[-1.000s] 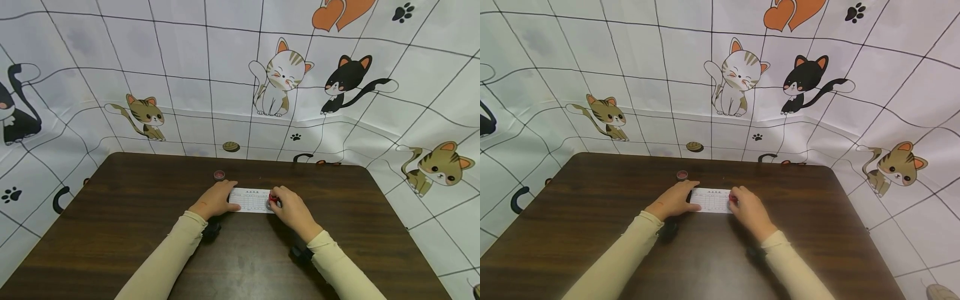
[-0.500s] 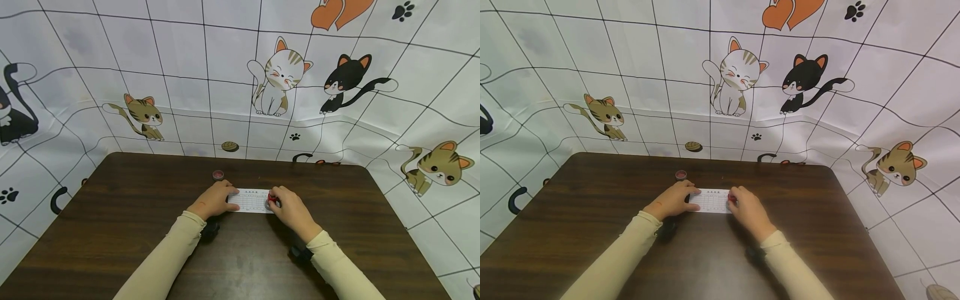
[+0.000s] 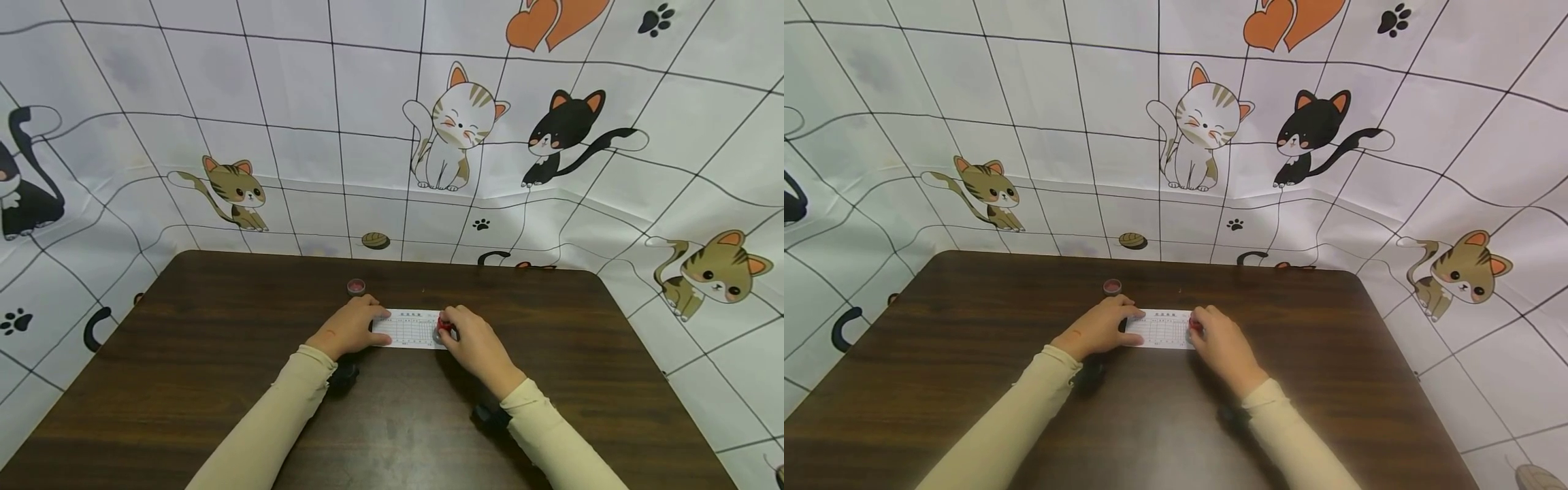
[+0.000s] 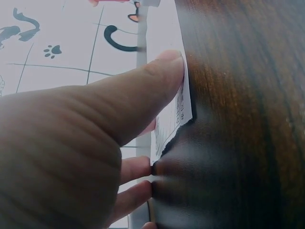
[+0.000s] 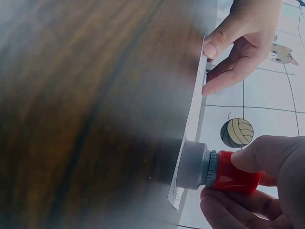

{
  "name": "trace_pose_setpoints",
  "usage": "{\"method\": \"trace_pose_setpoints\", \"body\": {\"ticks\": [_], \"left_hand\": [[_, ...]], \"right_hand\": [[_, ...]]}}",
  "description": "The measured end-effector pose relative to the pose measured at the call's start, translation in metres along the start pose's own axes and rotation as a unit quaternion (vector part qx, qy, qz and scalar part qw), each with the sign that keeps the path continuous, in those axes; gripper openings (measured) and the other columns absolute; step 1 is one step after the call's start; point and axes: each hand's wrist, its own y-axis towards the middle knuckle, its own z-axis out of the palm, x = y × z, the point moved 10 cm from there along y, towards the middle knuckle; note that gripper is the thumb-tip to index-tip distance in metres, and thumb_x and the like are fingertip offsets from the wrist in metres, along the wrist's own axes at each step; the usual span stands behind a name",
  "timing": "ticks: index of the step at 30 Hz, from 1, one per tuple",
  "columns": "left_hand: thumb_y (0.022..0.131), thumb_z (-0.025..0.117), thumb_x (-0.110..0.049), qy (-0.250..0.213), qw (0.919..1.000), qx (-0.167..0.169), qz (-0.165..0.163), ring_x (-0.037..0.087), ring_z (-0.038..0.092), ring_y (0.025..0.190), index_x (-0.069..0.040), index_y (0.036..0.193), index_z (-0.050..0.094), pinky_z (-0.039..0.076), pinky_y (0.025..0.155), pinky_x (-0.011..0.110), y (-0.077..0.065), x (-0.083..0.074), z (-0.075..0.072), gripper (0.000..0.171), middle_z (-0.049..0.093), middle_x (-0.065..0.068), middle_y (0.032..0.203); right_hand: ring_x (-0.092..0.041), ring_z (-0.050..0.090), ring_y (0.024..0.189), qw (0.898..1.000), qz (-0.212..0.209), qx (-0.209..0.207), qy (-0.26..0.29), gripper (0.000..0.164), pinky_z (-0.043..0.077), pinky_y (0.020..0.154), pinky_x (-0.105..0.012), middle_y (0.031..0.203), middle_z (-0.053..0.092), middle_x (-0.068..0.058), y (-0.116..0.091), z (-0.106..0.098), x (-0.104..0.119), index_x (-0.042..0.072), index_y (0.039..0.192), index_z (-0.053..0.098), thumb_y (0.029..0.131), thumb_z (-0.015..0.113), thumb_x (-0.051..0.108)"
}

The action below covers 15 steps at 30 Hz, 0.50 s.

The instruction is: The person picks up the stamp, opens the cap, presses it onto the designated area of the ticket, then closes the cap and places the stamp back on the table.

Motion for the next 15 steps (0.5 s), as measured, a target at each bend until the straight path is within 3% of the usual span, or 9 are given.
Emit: {"method": "trace_pose_setpoints", "body": {"ticks": [15], "left_hand": [[0.088, 0.084, -0.038, -0.002, 1.0000, -0.008, 0.004, 0.031, 0.058, 0.124, -0.011, 0.136, 0.069, 0.050, 0.105, 0.046, -0.0002, -0.0006, -0.0007, 0.057, 0.060, 0.013, 0.134]], "right_hand": [[-0.010, 0.044, 0.066, 1.000, -0.004, -0.011, -0.011, 0.014, 0.039, 0.057, -0.027, 0.082, 0.056, 0.002, -0.0020, 0.0009, 0.0007, 0.012, 0.091, 0.065, 0.090, 0.078, 0.006]]}}
